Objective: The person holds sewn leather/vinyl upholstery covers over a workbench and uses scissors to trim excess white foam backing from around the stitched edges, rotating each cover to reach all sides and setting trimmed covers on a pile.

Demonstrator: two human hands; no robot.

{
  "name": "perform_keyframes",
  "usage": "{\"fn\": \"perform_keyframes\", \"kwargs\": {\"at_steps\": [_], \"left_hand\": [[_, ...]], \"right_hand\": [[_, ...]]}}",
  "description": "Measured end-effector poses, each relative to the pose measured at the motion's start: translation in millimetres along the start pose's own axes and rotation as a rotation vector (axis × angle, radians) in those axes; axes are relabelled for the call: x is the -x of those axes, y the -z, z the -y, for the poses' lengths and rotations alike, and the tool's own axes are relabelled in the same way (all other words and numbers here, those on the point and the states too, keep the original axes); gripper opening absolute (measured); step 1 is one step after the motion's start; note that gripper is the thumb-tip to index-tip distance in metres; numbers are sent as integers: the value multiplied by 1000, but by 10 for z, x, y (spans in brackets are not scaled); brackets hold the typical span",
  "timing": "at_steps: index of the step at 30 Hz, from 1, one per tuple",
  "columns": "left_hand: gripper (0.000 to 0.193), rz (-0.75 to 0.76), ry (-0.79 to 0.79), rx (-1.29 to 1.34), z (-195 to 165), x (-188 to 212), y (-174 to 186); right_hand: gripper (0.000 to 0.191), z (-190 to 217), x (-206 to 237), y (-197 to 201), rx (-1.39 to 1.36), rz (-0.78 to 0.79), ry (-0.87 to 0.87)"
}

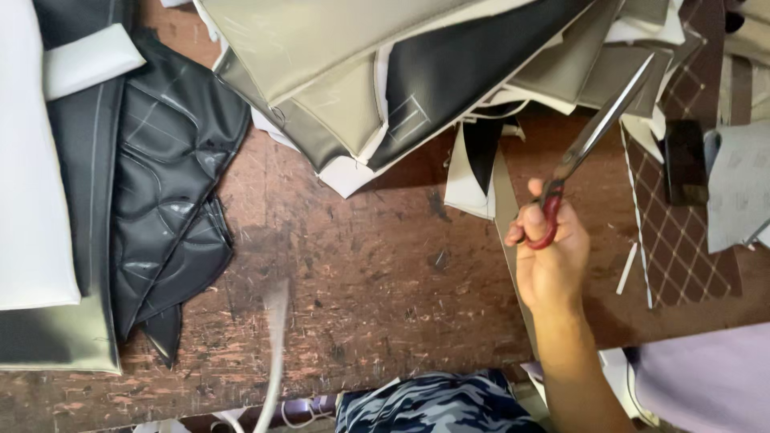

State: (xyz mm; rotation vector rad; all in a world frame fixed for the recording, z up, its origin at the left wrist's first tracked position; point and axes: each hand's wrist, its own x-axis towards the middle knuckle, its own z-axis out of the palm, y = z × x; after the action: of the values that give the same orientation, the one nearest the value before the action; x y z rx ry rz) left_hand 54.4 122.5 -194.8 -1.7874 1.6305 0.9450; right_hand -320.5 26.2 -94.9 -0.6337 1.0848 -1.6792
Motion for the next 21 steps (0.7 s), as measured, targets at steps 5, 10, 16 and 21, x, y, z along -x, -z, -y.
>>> {"fn": "perform_keyframes", "kwargs": {"at_steps": [5,10,16,21], "left_hand": [[38,169,-166,203,-97,244,243],[32,-389,-547,516,-389,467,852],[52,-1245,-1043,370,-1552,-396,2691],[91,-1390,-1056,33,-2345,-363,4019]], "right_hand": [[48,44,84,70,69,13,-39],[50,200,308,145,122,-32,-33],[52,486,637,354,252,-125,75],[53,607,766,596,320,-215,125]]}}
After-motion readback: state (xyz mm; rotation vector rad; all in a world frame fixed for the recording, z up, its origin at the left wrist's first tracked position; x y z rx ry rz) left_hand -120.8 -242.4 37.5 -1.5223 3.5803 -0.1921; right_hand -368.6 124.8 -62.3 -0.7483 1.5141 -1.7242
